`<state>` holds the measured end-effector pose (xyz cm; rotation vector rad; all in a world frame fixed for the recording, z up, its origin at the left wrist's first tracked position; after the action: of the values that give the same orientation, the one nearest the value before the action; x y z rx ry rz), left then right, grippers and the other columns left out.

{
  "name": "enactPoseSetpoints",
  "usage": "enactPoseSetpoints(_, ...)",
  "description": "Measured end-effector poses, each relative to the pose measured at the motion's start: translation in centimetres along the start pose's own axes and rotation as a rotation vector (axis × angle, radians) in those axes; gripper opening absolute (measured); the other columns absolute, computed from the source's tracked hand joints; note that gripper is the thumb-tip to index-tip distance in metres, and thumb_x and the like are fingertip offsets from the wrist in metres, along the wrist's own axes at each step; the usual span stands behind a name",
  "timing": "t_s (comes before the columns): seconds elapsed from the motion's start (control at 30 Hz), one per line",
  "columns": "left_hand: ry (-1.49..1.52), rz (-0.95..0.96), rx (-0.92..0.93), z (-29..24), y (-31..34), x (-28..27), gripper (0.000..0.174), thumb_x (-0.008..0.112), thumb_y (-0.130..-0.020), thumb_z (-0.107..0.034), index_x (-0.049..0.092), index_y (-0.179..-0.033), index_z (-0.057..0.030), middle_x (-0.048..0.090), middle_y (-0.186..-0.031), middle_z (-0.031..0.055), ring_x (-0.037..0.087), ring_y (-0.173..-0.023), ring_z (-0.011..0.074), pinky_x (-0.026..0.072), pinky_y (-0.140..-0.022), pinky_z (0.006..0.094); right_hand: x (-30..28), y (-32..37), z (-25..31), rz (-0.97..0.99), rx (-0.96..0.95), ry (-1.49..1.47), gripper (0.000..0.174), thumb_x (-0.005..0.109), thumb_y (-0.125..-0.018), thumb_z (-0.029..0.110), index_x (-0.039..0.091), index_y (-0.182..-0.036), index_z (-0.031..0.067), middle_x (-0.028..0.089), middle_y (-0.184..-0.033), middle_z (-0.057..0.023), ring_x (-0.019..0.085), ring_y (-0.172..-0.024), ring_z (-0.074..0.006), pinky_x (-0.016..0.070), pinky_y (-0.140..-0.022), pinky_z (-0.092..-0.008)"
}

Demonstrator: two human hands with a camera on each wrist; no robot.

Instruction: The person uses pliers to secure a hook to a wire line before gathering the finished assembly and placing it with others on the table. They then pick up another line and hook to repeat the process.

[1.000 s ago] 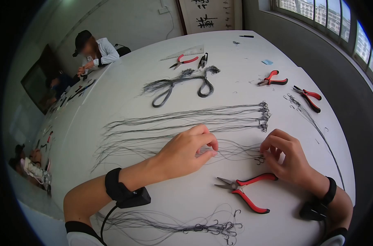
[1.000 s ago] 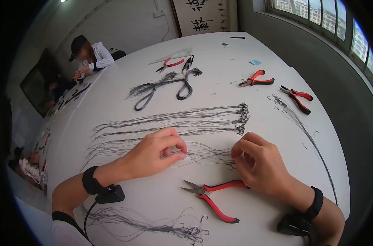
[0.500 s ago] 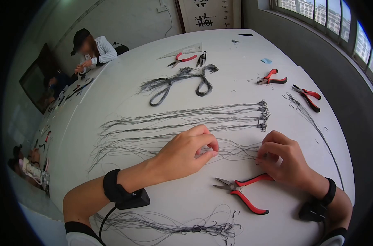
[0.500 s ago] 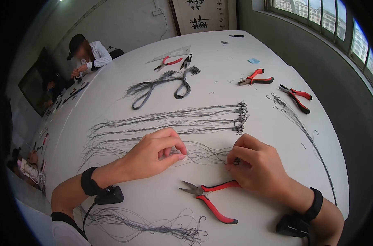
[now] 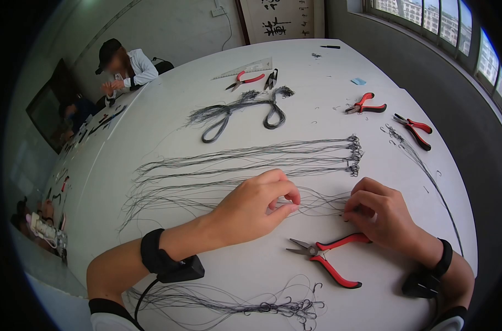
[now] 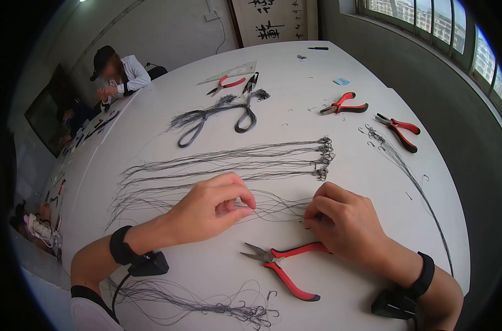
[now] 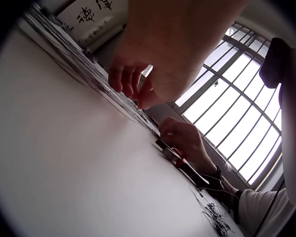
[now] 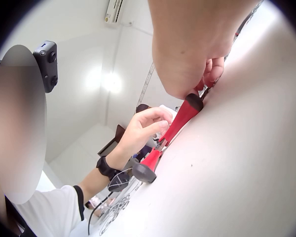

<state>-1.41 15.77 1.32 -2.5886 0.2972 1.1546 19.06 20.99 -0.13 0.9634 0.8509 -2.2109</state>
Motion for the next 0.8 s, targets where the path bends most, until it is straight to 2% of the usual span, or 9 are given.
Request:
enactPoseSetpoints(0.2, -0.022, 0.028, 0.011, -0.5, 0.0, 0.2, 0.009, 0.063, -0.082, -0.008, 0.062, -0.088, -0.0015, 0.056, -0.089, 0.0038, 0.053, -0.067, 0.0099, 0.0458, -0.057, 0.0228, -0.1, 0.0, 0.4, -0.008, -0.009, 0.002, 0.010, 0.070, -0.069, 0.004, 0.063, -0.075, 0.0055, 0.057, -0.082, -0.0058, 0.060, -0.063, -0.0212, 0.0490, -0.055, -0.0298)
enactPoseSetpoints(0.27, -0.025, 0.030, 0.001, -0.5, -0.1, 0.2, 0.009, 0.063, -0.082, -0.008, 0.063, -0.088, -0.0017, 0.056, -0.089, 0.0038, 0.053, -0.068, 0.0099, 0.0457, -0.057, 0.0225, 0.0, 0.0, 0.4, 0.032, -0.012, 0.007, 0.009, 0.071, -0.071, 0.002, 0.064, -0.076, 0.0035, 0.056, -0.081, -0.0058, 0.058, -0.062, -0.0143, 0.0486, -0.055, -0.0245)
enactPoseSetpoints(0.6, 0.035, 0.027, 0.051, -1.3, -0.4, 1.0, 0.010, 0.063, -0.082, -0.008, 0.063, -0.090, -0.0022, 0.057, -0.088, 0.0040, 0.054, -0.066, 0.0107, 0.0454, -0.057, 0.0224, -0.1, -0.1, 0.6, 0.029, -0.001, 0.004, 0.010, 0.070, -0.070, 0.000, 0.064, -0.077, 0.0038, 0.057, -0.080, -0.0051, 0.059, -0.063, -0.0151, 0.0496, -0.054, -0.0251)
enactPoseSetpoints(0.8, 0.015, 0.038, 0.038, -1.1, -0.5, 1.0, 0.011, 0.062, -0.083, -0.008, 0.063, -0.092, -0.0023, 0.058, -0.089, 0.0044, 0.055, -0.067, 0.0112, 0.0457, -0.057, 0.0228, 0.1, 0.0, 0.4, 0.011, -0.068, 0.043, 0.011, 0.070, -0.070, 0.000, 0.065, -0.078, 0.0043, 0.057, -0.080, -0.0046, 0.059, -0.063, -0.0154, 0.0501, -0.053, -0.0250)
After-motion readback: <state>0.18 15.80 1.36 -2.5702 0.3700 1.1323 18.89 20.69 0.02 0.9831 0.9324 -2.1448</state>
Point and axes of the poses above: each hand's wrist, its own y-axis away from the middle knuckle, its own x-axis out of the palm, z = x × y, the point moved 4 cm from there along -y, towards the middle knuckle
